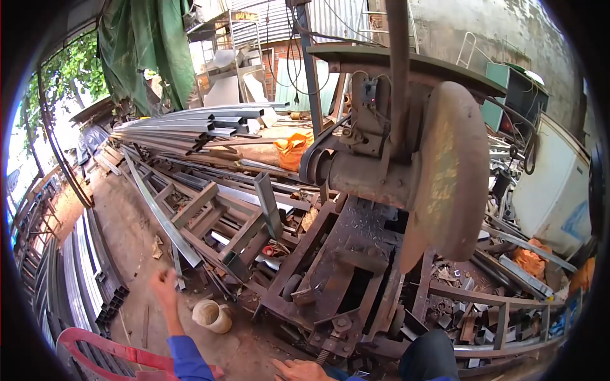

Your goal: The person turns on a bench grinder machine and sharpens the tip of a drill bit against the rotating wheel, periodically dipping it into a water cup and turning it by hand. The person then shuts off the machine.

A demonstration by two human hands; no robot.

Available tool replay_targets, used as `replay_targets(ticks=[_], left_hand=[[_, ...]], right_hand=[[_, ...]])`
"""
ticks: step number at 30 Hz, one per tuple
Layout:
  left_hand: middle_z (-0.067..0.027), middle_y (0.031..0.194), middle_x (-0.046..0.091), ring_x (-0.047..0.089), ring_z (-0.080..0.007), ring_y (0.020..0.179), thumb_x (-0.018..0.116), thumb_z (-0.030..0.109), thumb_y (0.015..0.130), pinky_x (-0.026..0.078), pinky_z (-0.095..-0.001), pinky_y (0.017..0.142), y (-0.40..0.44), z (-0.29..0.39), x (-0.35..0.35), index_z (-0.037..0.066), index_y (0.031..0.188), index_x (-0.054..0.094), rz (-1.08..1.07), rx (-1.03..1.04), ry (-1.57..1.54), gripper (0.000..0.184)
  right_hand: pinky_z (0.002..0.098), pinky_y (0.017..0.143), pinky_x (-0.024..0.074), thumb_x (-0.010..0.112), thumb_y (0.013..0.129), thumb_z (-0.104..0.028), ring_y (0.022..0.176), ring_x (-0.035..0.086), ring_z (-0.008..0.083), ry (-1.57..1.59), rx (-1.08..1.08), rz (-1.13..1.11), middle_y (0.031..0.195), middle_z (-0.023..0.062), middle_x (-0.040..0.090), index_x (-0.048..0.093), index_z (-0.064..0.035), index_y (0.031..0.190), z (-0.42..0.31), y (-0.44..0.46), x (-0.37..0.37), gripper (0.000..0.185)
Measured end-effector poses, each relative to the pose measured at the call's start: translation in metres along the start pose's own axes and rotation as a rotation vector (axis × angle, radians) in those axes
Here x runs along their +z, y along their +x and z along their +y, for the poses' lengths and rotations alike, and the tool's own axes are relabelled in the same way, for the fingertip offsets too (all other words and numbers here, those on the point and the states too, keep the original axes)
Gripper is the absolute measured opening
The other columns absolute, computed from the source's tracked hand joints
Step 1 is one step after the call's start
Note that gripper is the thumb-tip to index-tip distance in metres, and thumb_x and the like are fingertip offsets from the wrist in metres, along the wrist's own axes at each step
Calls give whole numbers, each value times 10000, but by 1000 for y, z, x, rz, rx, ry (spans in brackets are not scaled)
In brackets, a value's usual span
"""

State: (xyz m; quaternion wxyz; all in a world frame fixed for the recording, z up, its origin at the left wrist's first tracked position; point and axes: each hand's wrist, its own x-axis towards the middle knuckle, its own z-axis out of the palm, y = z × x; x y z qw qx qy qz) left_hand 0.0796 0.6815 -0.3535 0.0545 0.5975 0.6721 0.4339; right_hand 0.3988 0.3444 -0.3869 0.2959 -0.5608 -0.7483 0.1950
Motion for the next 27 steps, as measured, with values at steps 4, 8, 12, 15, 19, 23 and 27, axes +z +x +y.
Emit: replay_targets(ticks=[4, 8, 12, 15, 19, 23, 27], left_hand=[[-35, 902, 653, 601, -155, 715, 639, 231, 1067, 525, -333, 700, 18, 232, -56, 77, 1074, 604, 82, 28, -1348, 158], [21, 816, 495, 493, -67, 676, 608, 174, 1065, 404, -230, 560, 13, 412, -45, 68, 1082, 562, -332, 519, -893, 117], [-220, 1083, 622, 628, -388, 991, 580, 118, 1036, 500, -431, 912, -12, 560, -1, 35, 1343, 551, -441, 950, -204, 319], [-293, 1139, 677, 658, -473, 1051, 522, 149, 1014, 512, -551, 898, 7, 606, 42, -11, 1297, 542, -453, 1194, 153, 325], [-289, 1003, 695, 695, -478, 890, 585, 185, 968, 555, -556, 742, -3, 621, 34, 0, 1319, 555, -737, 1044, 321, 398], [-220, 1037, 668, 649, -466, 963, 631, 206, 991, 508, -547, 782, -43, 562, -19, 53, 1075, 546, -785, 944, 115, 194], [-250, 967, 680, 653, -504, 955, 567, 334, 1036, 496, -606, 806, -151, 401, -113, 96, 1082, 530, -950, 222, 174, 246]], right_hand=[[496, 671, 579, 677, 916, -370, 831, 707, 365, 65, 11, 32, 881, 180, 705, 673, -52, 1278, -3, -1, -10, 482], [479, 741, 599, 687, 905, -352, 873, 724, 359, 47, 42, -14, 870, 196, 716, 673, -49, 1302, -1, 0, -15, 500], [449, 726, 610, 630, 950, -363, 829, 735, 364, 44, 32, -136, 910, 168, 736, 633, -70, 1284, 13, -2, -4, 444], [496, 808, 602, 608, 941, -331, 935, 730, 407, 131, 59, -245, 976, 215, 747, 615, -85, 1352, 16, 1, -10, 479], [494, 854, 580, 605, 936, -308, 971, 719, 424, 385, 101, -375, 1026, 228, 750, 606, -136, 1426, 20, -16, -51, 519], [471, 862, 570, 631, 955, -289, 973, 721, 413, 651, 221, -204, 1056, 202, 762, 664, -173, 1387, 32, -113, -168, 448], [417, 972, 586, 653, 960, -168, 1093, 752, 315, 606, 414, -341, 1177, 202, 764, 666, -93, 1374, 107, -244, -304, 421]])
